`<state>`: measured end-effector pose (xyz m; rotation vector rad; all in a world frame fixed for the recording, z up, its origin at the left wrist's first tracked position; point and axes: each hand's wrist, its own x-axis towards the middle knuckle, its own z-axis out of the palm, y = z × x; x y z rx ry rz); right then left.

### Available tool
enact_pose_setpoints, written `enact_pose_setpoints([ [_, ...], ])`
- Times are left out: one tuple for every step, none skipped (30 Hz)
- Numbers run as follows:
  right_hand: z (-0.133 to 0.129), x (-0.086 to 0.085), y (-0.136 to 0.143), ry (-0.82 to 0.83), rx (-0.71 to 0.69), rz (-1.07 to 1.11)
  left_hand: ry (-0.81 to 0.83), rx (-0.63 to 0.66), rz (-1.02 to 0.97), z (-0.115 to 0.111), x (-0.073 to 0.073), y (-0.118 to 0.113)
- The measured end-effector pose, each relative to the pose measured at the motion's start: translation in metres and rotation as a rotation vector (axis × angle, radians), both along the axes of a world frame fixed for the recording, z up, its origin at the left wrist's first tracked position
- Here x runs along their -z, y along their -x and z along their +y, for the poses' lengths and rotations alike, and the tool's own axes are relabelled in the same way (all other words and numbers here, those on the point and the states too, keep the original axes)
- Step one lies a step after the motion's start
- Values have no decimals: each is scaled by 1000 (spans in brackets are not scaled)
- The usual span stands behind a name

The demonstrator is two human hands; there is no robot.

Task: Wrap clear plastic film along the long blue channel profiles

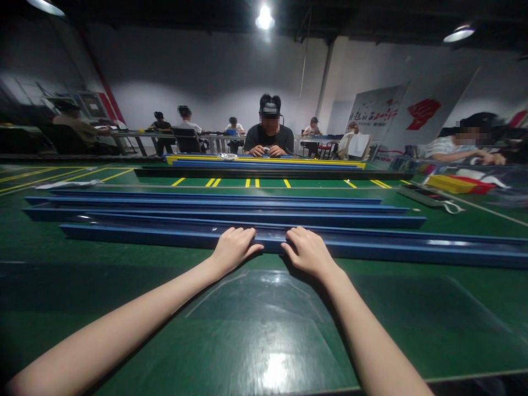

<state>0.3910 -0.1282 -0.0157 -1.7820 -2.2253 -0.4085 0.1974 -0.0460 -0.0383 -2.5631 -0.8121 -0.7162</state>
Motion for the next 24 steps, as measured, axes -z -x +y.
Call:
enact_pose_setpoints([
  [0, 0, 1, -9, -4, 0, 1, -2, -1, 0, 0, 0],
  [1, 0, 2, -18, -8, 0, 2, -2, -3, 0, 0, 0],
  [1, 1, 3, -28, -11, 1, 2, -1, -5, 0, 0, 0],
  [2, 1, 5, -37, -14, 3, 2, 1, -7, 0, 1, 0],
  [3, 2, 6, -46, -18, 4, 1, 3, -8, 1, 1, 0],
  [4, 3, 7, -56, -23, 5, -1, 4, -8, 1, 1, 0],
  [4, 3, 8, -65, -27, 3, -4, 4, -7, 1, 2, 0],
  [5, 3, 9, -74, -29, 1, -8, 4, -5, 1, 2, 0],
  [5, 3, 10, -83, -32, -2, -11, 4, -3, 2, 2, 0],
  [5, 3, 10, -89, -32, -7, -14, 7, 0, 2, 3, 0],
  [6, 3, 10, -95, -30, -13, -17, 10, 2, 2, 3, 0],
  [6, 3, 10, -100, -26, -21, -18, 14, 4, 2, 3, 0],
  [6, 3, 9, -103, -21, -32, -18, 17, 6, 2, 3, 0],
  [6, 2, 9, -105, -16, -44, -18, 20, 7, 2, 3, 0],
  [6, 2, 8, -104, -12, -56, -16, 24, 7, 2, 2, 0],
  [6, 1, 8, -102, -9, -68, -14, 28, 8, 2, 2, 1],
  [7, 1, 7, -98, -6, -78, -11, 32, 8, 2, 2, 1],
  [7, 0, 7, -94, -3, -86, -9, 37, 7, 2, 1, 1],
  [7, 0, 7, -89, 1, -92, -7, 42, 5, 2, 1, 1],
  [7, 0, 7, -85, 5, -95, -8, 48, 2, 2, 1, 1],
  [7, -1, 7, -81, 8, -94, -10, 55, -1, 2, 1, 1],
  [7, -1, 7, -76, 8, -90, -13, 61, -2, 2, 1, 1],
  [7, -2, 8, -71, 8, -84, -16, 67, -2, 2, 1, 1],
  [7, -2, 8, -65, 7, -77, -19, 71, 0, 2, 1, 1],
])
